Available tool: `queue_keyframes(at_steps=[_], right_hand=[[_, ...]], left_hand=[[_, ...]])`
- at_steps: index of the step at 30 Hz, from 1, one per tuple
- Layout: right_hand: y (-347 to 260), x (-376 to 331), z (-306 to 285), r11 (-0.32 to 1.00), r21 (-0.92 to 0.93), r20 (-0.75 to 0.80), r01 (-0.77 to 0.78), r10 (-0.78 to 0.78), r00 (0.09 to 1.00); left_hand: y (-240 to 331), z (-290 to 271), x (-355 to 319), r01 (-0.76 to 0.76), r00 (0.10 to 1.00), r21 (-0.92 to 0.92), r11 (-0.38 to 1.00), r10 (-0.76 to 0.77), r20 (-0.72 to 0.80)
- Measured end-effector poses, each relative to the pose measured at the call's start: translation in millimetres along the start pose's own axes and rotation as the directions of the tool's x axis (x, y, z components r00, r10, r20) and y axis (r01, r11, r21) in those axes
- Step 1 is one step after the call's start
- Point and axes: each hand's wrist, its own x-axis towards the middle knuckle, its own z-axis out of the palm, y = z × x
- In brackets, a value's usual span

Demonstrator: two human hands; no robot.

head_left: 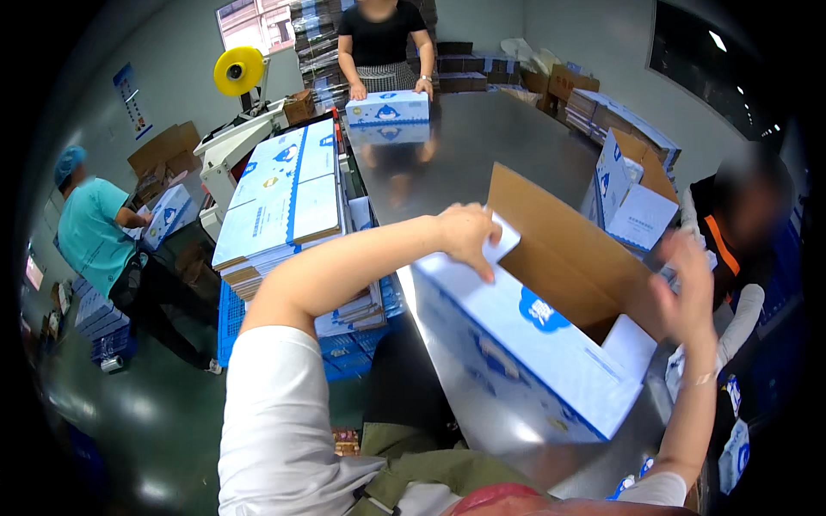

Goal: The person picks up packs of wet wipes from a table and places them into cardboard boxes, سپس folds the boxes closed and stacks them on a blue crate.

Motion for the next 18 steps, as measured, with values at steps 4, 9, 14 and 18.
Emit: queue_keyframes(at_steps=[4,9,14,18], right_hand=[[11.1,-8.7,6.2,0.834,0.185,0.673,-0.519,0.277,0.686],[-65.0,-92.4,18.4,0.943,0.199,0.621,-0.268,0.09,0.778],[-48.3,-186.7,-20.3,0.781,0.304,0.39,-0.545,0.42,0.819],[-60.4,-259.4,21.8,0.528,0.604,0.104,-0.597,0.69,0.716]], left_hand=[[-8.0,51.9,3.9,0.103,0.769,-0.17,0.98,-0.187,-0.612],[-5.2,134.2,-43.7,-0.113,-0.019,-0.585,0.803,-0.591,-0.807],[87.3,300.0,-49.8,-0.146,0.829,-0.965,0.22,-0.505,-0.24],[147.8,211.2,-38.1,-0.125,0.986,-0.988,-0.087,0.096,-0.133]])
